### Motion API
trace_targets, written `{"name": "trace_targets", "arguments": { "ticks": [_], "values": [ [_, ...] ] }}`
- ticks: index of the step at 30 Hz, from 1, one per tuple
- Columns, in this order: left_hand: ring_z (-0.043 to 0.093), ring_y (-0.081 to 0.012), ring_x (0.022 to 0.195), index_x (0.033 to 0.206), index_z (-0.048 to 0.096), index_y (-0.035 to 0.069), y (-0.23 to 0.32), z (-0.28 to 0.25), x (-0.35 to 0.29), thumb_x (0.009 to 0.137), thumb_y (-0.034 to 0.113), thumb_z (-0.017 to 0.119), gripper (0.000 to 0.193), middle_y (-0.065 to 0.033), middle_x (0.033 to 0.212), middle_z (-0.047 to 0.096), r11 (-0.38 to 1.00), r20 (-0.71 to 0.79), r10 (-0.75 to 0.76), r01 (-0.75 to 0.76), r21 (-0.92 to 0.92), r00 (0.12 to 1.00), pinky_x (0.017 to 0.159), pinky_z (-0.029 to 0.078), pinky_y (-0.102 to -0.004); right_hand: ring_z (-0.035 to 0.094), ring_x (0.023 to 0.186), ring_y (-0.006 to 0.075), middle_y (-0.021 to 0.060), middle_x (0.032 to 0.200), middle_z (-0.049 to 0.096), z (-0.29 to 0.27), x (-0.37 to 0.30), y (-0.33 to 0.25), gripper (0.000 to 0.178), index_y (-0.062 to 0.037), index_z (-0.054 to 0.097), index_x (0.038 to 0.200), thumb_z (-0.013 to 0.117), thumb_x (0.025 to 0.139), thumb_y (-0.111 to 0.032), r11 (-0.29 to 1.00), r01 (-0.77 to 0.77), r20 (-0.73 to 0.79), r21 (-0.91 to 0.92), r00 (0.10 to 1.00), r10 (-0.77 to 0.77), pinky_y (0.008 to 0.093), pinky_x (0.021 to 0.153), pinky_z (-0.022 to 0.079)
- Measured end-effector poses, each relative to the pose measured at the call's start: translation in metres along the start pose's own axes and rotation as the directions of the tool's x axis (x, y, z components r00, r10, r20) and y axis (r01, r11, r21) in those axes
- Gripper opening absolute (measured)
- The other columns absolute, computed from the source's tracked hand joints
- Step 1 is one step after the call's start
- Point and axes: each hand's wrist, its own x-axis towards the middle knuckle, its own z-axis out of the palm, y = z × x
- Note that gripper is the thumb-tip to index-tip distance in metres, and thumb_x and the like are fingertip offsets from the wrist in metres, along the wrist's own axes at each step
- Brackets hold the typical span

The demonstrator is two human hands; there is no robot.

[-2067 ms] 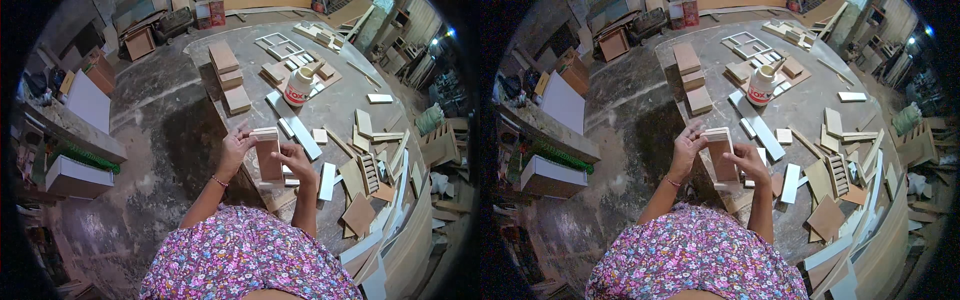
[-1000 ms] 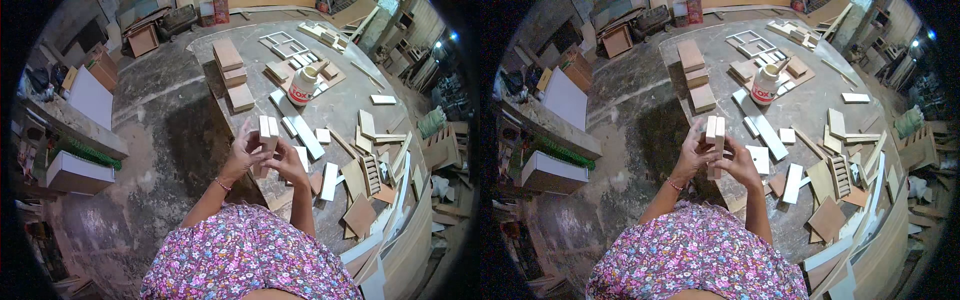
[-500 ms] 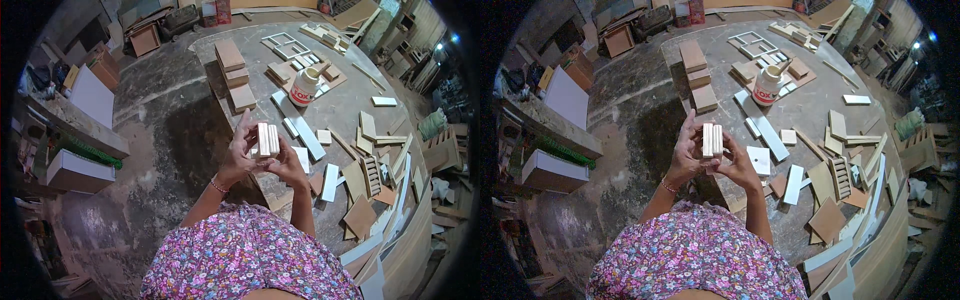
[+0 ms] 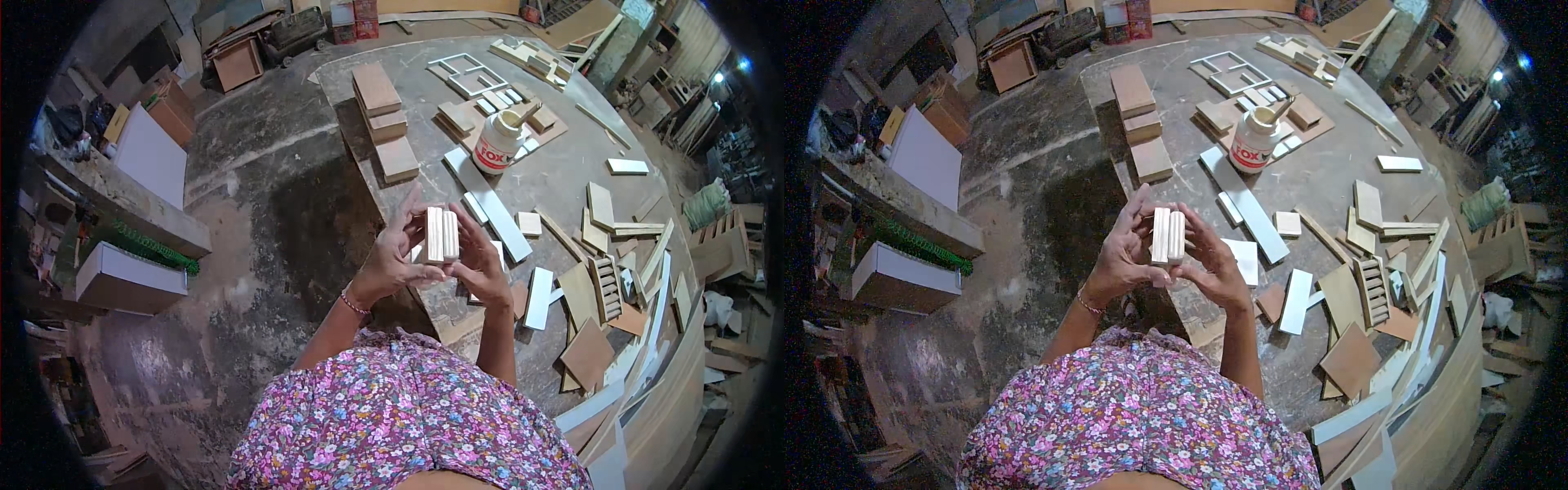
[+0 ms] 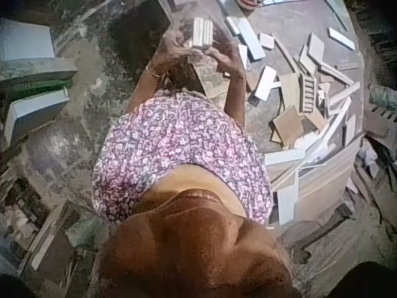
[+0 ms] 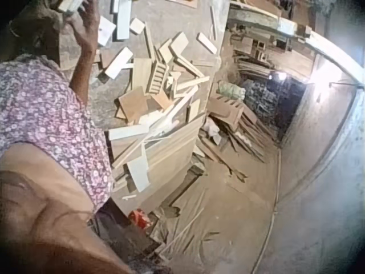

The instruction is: The person aligns and stacks small wooden blocks on a workbench, then uses a sanding block to smooth the edges of the stack. They subsequently pick up a small wooden frame and apply glue to its edges using a brush.

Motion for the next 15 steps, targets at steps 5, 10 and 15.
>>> {"name": "trace_targets", "arguments": {
  "ticks": [5,10,15],
  "values": [
    [0.039,-0.0224,0.119,0.139,0.000,0.006,0.0031,0.0055,0.0000,0.055,0.004,0.081,0.116,-0.0165,0.131,0.034,0.999,-0.058,-0.028,0.026,-0.038,0.998,0.102,0.030,-0.0344,0.040,0.120,0.0249,0.0112,0.136,0.033,-0.0002,0.0000,0.0009,0.083,-0.0060,0.027,0.135,0.072,0.065,-0.008,1.000,0.011,-0.003,-0.026,1.000,-0.012,0.0398,0.100,0.033],
    [0.041,-0.0226,0.117,0.138,0.000,0.006,-0.0006,0.0053,0.0006,0.056,0.003,0.081,0.115,-0.0164,0.130,0.035,1.000,-0.071,0.002,-0.004,-0.019,0.997,0.101,0.032,-0.0343,0.039,0.121,0.0249,0.0106,0.137,0.032,-0.0011,0.0002,0.0018,0.081,-0.0060,0.027,0.135,0.071,0.066,-0.006,0.999,0.034,-0.007,-0.033,0.999,-0.034,0.0392,0.101,0.033],
    [0.042,-0.0224,0.117,0.138,0.000,0.005,-0.0050,0.0044,0.0001,0.057,0.002,0.080,0.114,-0.0160,0.131,0.035,0.999,-0.075,0.016,-0.018,-0.031,0.997,0.101,0.033,-0.0342,0.038,0.122,0.0248,0.0098,0.138,0.031,-0.0022,-0.0001,0.0027,0.079,-0.0059,0.027,0.135,0.069,0.067,-0.003,0.999,0.028,0.004,-0.018,1.000,-0.028,0.0392,0.101,0.033]
  ]
}}
